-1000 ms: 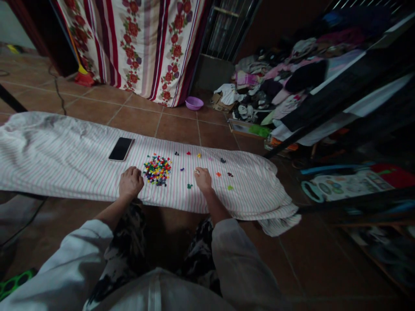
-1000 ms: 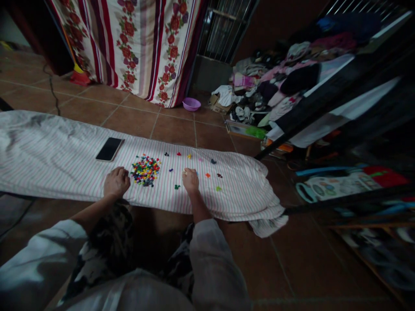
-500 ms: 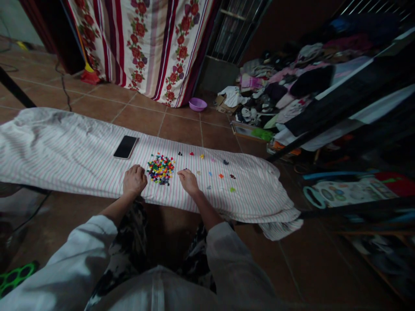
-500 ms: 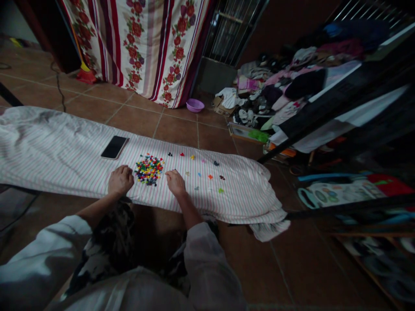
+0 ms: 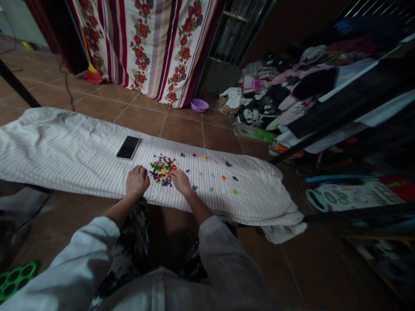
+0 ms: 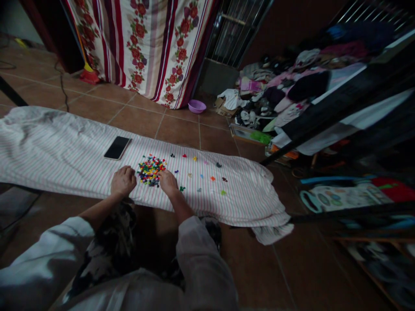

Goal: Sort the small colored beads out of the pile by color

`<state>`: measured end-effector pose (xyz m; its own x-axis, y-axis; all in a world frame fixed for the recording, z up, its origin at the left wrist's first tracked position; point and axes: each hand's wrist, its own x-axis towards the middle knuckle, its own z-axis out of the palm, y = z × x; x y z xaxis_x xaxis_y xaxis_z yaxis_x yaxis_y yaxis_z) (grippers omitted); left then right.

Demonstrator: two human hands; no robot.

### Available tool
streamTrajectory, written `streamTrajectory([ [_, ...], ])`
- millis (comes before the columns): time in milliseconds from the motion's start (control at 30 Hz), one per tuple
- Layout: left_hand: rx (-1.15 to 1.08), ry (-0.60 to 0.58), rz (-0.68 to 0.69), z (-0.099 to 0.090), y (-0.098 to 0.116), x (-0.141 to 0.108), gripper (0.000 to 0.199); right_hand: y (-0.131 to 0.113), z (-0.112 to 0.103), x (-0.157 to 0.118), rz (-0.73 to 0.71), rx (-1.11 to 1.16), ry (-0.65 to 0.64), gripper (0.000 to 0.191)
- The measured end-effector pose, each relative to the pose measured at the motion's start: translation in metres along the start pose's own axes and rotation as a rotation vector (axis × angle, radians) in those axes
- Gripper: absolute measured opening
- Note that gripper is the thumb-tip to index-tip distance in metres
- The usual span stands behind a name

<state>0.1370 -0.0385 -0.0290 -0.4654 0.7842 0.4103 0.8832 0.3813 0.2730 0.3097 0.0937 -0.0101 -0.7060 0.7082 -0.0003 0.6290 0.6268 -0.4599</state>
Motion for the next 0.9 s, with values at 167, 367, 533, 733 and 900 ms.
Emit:
streamTrajectory([
  [167, -0.011, -0.002, -0.006, 0.000, 0.001, 0.000, 0.018, -0.007, -0.004, 0.003, 0.024, -0.036, -0.005, 0.032],
  [367, -0.033, -0.019, -0.019, -0.003, 0.002, 0.000, 0.019, -0.020, -0.012, 0.009, 0.105, -0.098, -0.036, 0.026],
  [533, -0.024, -0.015, -0.014, -0.003, 0.002, 0.000, 0.020, -0.029, -0.017, 0.015, 0.169, -0.152, -0.069, 0.020],
  [733, 0.002, -0.010, -0.002, -0.005, 0.003, 0.000, 0.018, -0.027, -0.010, 0.012, 0.144, -0.188, 0.008, 0.022],
  [900, 0.002, -0.022, -0.006, -0.007, 0.005, 0.001, 0.017, -0.024, -0.006, 0.003, 0.154, -0.136, 0.101, 0.019],
])
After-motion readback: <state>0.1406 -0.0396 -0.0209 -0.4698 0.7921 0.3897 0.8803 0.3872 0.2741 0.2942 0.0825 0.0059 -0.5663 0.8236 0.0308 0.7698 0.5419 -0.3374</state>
